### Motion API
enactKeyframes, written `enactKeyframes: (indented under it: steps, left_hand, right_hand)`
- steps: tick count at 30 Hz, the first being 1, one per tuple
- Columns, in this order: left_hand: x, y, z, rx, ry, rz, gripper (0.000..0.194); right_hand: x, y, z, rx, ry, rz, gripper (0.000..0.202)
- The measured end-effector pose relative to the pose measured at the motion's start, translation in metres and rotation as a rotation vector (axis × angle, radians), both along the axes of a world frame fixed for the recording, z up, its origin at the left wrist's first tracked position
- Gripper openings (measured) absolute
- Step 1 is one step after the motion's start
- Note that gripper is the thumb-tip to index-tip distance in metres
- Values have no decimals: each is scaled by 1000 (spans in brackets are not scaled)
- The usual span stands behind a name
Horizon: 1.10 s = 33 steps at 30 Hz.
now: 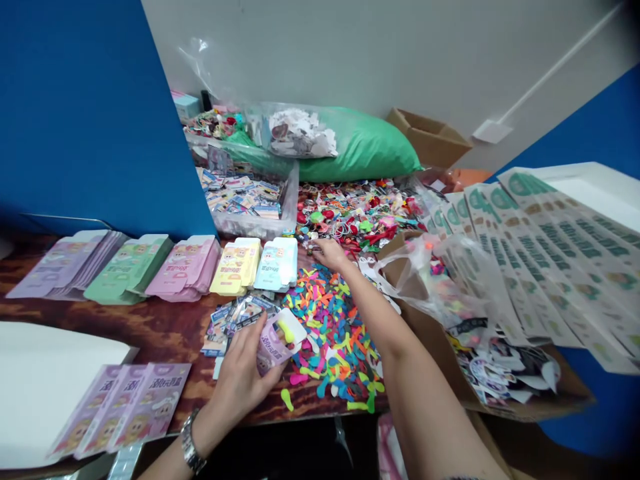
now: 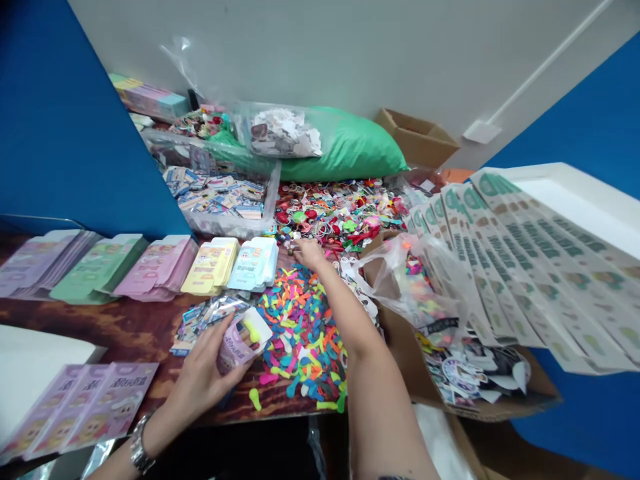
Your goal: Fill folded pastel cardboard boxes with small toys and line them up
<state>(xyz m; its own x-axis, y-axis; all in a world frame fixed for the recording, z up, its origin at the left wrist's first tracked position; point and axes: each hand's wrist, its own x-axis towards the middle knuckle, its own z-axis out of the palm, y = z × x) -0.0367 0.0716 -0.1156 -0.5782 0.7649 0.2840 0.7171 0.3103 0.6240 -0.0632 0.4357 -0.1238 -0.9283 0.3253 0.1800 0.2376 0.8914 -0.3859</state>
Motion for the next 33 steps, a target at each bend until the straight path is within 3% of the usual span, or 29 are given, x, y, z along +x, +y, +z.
enactKeyframes:
  steps: [2,6,15,22,28,33]
  left_hand:
    - [0,1,1,5,7,2,81]
    - [0,4,2,20,11,2,80]
    - [0,5,-3,-8,-29,-1,80]
    - [1,9,1,-3,-45,6,78]
    - [-1,11,2,24,-148,116,74]
    - [2,8,3,35,-161,114,74]
  right_hand:
    - [-4,-3,1,40,-107,47,29]
    - [-6,-14,-2,98,-211,78,24]
    - [-19,1,2,203,-242,-128,35]
    - [-50,-8,-3,269,-345,-96,34]
    - [-36,-8,3,295,-397,-104,32]
    - [-20,-9,9,281,-400,-110,37]
